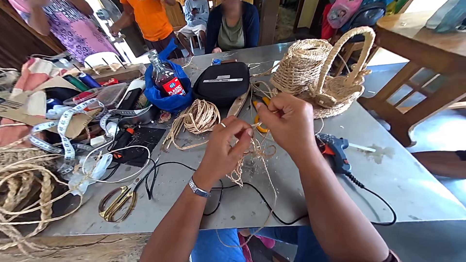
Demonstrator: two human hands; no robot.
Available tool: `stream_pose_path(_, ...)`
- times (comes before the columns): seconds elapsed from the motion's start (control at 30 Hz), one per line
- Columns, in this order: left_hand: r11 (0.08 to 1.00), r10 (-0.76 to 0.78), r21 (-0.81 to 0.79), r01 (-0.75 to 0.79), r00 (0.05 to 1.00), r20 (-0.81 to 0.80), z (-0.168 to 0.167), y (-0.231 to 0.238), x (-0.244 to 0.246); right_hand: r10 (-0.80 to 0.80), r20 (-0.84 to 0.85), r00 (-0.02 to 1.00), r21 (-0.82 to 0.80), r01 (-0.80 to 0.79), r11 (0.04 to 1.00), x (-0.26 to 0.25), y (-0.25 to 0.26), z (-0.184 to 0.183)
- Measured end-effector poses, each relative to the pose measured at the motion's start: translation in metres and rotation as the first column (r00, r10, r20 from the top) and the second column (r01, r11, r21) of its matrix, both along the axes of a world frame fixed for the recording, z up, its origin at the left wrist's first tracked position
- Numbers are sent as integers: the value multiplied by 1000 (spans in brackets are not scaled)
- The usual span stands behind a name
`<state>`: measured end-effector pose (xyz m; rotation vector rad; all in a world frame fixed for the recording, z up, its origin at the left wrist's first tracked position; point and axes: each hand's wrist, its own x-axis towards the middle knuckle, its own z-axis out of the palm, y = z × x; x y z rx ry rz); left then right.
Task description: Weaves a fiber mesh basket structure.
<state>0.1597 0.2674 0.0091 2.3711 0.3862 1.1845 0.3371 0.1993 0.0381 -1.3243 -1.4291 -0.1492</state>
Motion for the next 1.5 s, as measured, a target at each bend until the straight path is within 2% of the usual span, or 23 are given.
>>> stream_pose_path(0.07, 969, -90, -224, 104, 993, 72, -2, 3, -1, 74, -103, 992, -141, -88, 986, 8, 3, 2)
stream_pose_path(0.13, 923, -104, -352, 155, 982, 160, 0, 3, -3, 234, -232, 944, -241, -288, 927, 13, 2, 4)
stream_pose_path(0.2, 909, -81, -383, 167, 970, 230, 1, 4, -6, 367, -303, 879, -279, -451, 848, 6, -4, 4)
stream_pose_path(0.27, 907, -64, -382, 178, 954, 292, 5, 2, -9, 426, -303, 852, -291, -509, 810, -3, -7, 4)
stream_pose_path(0.37, 837, -108, -463, 290, 918, 381, 8, 2, -11, 393, -324, 861, -242, -477, 845, -5, -3, 3)
stream_pose_path(0.5, 746, -188, -579, 328, 938, 290, 9, 7, -15, 287, -442, 850, -119, -373, 920, 2, 4, 3)
stream_pose_path(0.63, 637, -288, -663, 394, 919, 269, 8, 14, -17, 278, -567, 776, -47, -367, 929, 10, 9, 0)
stream_pose_path(0.73, 532, -305, -715, 454, 890, 338, 12, 15, -18, 245, -619, 746, -43, -344, 938, 11, 12, -2)
stream_pose_path(0.8, 496, -270, -737, 459, 888, 372, 13, 15, -18, 224, -610, 760, -69, -333, 940, 12, 12, -2)
stream_pose_path(0.97, 620, -113, -729, 291, 952, 284, 8, 15, -15, 259, -647, 717, -167, -465, 870, 12, 9, -1)
stream_pose_path(1.1, 670, -69, -703, 239, 963, 262, 6, 17, -15, 271, -681, 680, -251, -565, 786, 8, 8, -1)
stream_pose_path(1.23, 609, -21, -750, 258, 950, 311, 5, 25, -14, 308, -717, 626, -183, -595, 783, 14, 17, -8)
stream_pose_path(1.33, 607, -17, -744, 279, 941, 339, 1, 28, -13, 324, -759, 564, -123, -614, 780, 15, 19, -11)
stream_pose_path(1.43, 608, 14, -723, 328, 906, 423, 0, 28, -11, 308, -768, 561, -164, -638, 753, 14, 19, -10)
stream_pose_path(1.5, 575, 49, -737, 355, 884, 465, 1, 29, -13, 309, -754, 579, -185, -639, 747, 13, 21, -11)
